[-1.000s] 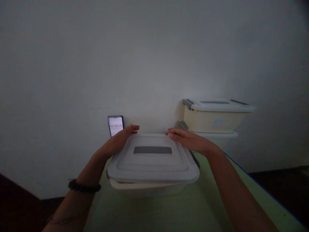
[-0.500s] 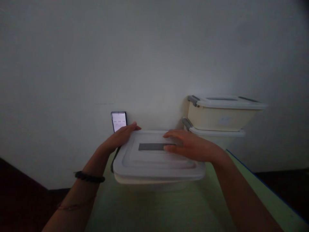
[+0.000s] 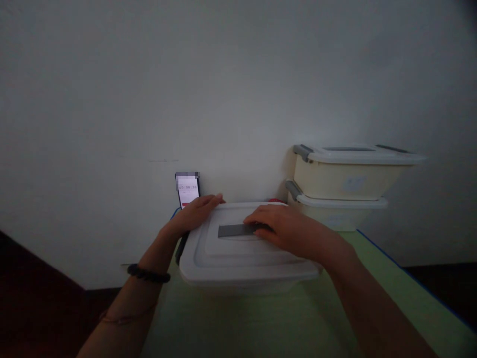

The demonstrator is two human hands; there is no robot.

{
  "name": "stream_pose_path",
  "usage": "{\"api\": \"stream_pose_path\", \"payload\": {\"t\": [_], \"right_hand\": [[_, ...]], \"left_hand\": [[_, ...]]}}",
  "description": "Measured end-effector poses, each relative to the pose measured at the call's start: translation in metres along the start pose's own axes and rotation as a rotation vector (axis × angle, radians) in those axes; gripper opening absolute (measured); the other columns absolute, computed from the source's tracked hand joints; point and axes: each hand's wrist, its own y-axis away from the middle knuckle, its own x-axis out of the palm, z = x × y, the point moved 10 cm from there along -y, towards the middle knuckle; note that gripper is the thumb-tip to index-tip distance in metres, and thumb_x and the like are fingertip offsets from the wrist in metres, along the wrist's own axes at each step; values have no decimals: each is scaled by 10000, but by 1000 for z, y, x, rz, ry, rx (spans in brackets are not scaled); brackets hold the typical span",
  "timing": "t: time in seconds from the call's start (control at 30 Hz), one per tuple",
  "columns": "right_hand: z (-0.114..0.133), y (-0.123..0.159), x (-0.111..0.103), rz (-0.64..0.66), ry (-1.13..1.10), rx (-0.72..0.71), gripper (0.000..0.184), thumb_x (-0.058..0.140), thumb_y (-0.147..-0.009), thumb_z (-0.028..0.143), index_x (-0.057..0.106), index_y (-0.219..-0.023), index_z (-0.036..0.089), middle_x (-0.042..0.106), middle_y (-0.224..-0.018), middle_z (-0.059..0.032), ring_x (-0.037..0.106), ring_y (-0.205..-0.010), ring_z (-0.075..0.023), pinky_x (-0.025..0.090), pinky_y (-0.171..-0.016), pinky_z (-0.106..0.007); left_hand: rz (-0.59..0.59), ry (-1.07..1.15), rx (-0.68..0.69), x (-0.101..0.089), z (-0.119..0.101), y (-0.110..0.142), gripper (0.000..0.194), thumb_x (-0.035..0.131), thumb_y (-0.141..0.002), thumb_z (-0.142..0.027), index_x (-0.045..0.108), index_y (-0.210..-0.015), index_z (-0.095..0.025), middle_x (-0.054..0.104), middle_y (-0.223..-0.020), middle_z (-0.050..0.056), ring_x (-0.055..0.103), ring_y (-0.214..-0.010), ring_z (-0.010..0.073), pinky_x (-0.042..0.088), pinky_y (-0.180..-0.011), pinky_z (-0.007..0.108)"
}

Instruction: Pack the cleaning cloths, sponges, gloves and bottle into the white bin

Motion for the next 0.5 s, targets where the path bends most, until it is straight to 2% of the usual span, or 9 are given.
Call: {"api": "stream_pose_path", "payload": {"t": [0.17,0.3,0.4,0.5], "right_hand": [[-1,4,-2,-17,69,82,340,440,-788,87,605,-1066,195,648,-1015,-78,570,-932,-221,394,-846,-360],[-1,2,-2,-17,99,58,340,453,-781,113,593,-1081,190,646,-1009,-86,565,-925,-229,386,-836,-359],[0,0,-1,-18,105,45,277,456,-759,102,602,-980,180,640,-948,-81,557,-886,-212,374,-830,-345],[-1,-5,2,-11,80,58,242,481,-707,107,565,-928,160,605,-911,-90,534,-829,-201,390,-761,-322]], "left_hand": [[27,5,3,3,-3,2,520,274,-830,-555,612,-946,-178,661,-981,55,581,-951,222,397,-871,315],[40,-29,-5,5,-3,2,534,271,-825,-564,613,-935,-169,665,-953,64,584,-925,227,405,-843,317],[26,-61,-11,4,-3,1,532,279,-821,-572,614,-928,-174,661,-961,61,582,-921,224,395,-854,316],[26,-62,-7,5,-4,1,528,280,-822,-575,613,-917,-177,662,-943,52,587,-899,219,404,-842,312]]}}
